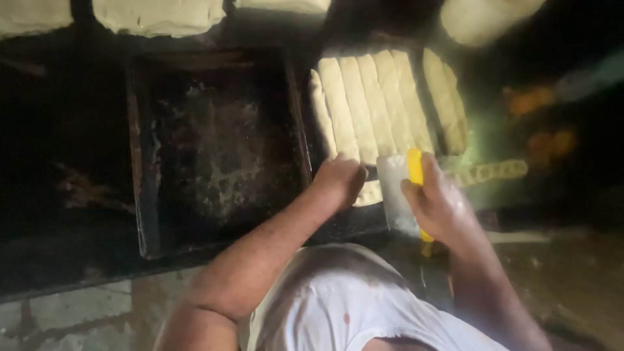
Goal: The recorder is shaping and placing small pieces of dough onto a baking tray.
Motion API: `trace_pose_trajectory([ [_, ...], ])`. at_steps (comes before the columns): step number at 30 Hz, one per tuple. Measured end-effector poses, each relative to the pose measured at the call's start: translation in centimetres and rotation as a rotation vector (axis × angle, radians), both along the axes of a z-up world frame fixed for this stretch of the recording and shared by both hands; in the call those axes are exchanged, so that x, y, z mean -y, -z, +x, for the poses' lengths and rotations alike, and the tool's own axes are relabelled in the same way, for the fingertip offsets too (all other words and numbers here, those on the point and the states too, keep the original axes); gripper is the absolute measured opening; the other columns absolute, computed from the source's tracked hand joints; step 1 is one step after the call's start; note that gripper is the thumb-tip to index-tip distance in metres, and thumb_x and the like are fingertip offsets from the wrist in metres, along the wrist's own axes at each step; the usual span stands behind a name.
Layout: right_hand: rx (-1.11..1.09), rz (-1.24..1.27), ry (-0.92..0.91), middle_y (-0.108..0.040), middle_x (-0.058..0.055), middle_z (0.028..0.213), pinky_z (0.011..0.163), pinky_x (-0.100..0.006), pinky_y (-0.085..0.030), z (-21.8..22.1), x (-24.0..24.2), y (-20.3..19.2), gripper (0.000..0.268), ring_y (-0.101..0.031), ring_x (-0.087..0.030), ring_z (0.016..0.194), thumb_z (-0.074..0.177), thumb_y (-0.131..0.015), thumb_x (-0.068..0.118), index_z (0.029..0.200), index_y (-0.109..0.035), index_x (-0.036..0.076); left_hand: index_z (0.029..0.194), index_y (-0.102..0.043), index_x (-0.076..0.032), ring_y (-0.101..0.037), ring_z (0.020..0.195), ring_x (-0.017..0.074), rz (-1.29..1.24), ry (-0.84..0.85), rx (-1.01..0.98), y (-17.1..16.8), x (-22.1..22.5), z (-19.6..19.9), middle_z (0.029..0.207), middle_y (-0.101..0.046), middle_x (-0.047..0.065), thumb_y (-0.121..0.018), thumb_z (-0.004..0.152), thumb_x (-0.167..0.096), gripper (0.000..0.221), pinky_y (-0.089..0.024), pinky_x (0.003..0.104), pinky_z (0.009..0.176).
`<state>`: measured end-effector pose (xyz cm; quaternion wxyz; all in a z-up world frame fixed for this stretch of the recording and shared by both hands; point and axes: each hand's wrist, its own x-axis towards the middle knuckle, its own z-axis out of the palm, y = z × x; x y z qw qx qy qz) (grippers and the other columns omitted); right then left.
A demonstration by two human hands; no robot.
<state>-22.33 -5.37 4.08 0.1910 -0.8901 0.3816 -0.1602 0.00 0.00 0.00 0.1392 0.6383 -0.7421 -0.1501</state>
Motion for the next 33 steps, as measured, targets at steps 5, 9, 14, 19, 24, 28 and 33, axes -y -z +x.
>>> trace_pose_trajectory([
  [5, -0.236, -0.037, 0.083, -0.068, -0.026, 0.08, 0.061, -0.053, -0.052, -0.4, 1.4, 4.0, 0.054, -0.066, -0.042, 0.07, 0.095, -0.062, 0.016, 0.138, -0.045, -0.012, 0.071, -0.075, -0.01, -0.068, 0.091, 0.0374, -0.105, -0.035, -0.166, 2.4, 0.2, -0.8, 0.086, -0.074, 0.013, -0.073, 0.072, -0.013, 0.004, -0.054, 0.051, 0.075],
  [9, -0.372, -0.346, 0.031, -0.065, -0.023, 0.08, 0.058, -0.045, -0.05, -3.5, 2.7, 4.1, 0.053, -0.063, -0.036, 0.067, 0.102, -0.055, 0.018, 0.141, -0.044, -0.017, 0.074, -0.074, -0.008, -0.069, 0.091, 0.0351, -0.142, -0.033, -0.103, 2.0, 0.0, -1.0, 0.085, -0.074, 0.013, -0.072, 0.074, -0.012, 0.005, -0.055, 0.05, 0.075],
  [14, -0.606, -0.758, -0.127, -0.072, -0.022, 0.086, 0.055, -0.043, -0.054, -7.7, 7.2, 6.7, 0.049, -0.067, -0.031, 0.064, 0.105, -0.059, 0.016, 0.142, -0.052, -0.015, 0.076, -0.075, -0.008, -0.067, 0.088, 0.038, -0.089, -0.019, -0.148, 1.0, 0.1, -0.3, 0.084, -0.072, 0.016, -0.076, 0.074, -0.017, 0.01, -0.054, 0.051, 0.076],
  [19, -0.624, 0.089, 0.345, -0.071, -0.023, 0.095, 0.064, -0.047, -0.052, -10.8, 11.4, 9.1, 0.042, -0.067, -0.037, 0.08, 0.104, -0.058, 0.027, 0.137, -0.058, 0.001, 0.081, -0.075, -0.008, -0.067, 0.094, 0.0366, 0.001, -0.057, -0.076, 0.6, 0.5, -1.1, 0.09, -0.072, 0.015, -0.075, 0.076, -0.01, 0.005, -0.054, 0.05, 0.081],
  [24, -0.836, -0.549, 0.051, -0.072, -0.022, 0.103, 0.069, -0.049, -0.056, -18.9, 13.8, 12.6, 0.054, -0.07, -0.036, 0.086, 0.107, -0.055, 0.025, 0.151, -0.054, -0.007, 0.082, -0.075, -0.005, -0.065, 0.102, 0.0371, 0.032, -0.091, -0.09, -1.2, -0.4, -1.4, 0.095, -0.071, 0.016, -0.081, 0.074, -0.017, 0.016, -0.052, 0.049, 0.089],
  [28, -0.36, -0.06, 0.223, -0.071, -0.027, 0.1, 0.072, -0.053, -0.056, -15.1, 13.4, 3.5, 0.054, -0.069, -0.042, 0.086, 0.098, -0.059, 0.027, 0.143, -0.055, -0.004, 0.083, -0.075, -0.005, -0.064, 0.105, 0.0359, 0.104, -0.145, -0.142, -1.9, -0.4, -1.4, 0.097, -0.071, 0.014, -0.084, 0.071, -0.02, 0.021, -0.05, 0.051, 0.087],
  [33, -0.401, 0.176, 0.497, -0.073, -0.024, 0.098, 0.07, -0.052, -0.058, -20.9, 16.5, 6.4, 0.034, -0.072, -0.039, 0.082, 0.099, -0.058, 0.023, 0.126, -0.065, 0.003, 0.089, -0.076, -0.008, -0.063, 0.104, 0.0348, 0.166, -0.218, -0.167, -1.8, -0.2, -2.2, 0.101, -0.069, 0.013, -0.087, 0.068, -0.02, 0.027, -0.05, 0.049, 0.089],
])
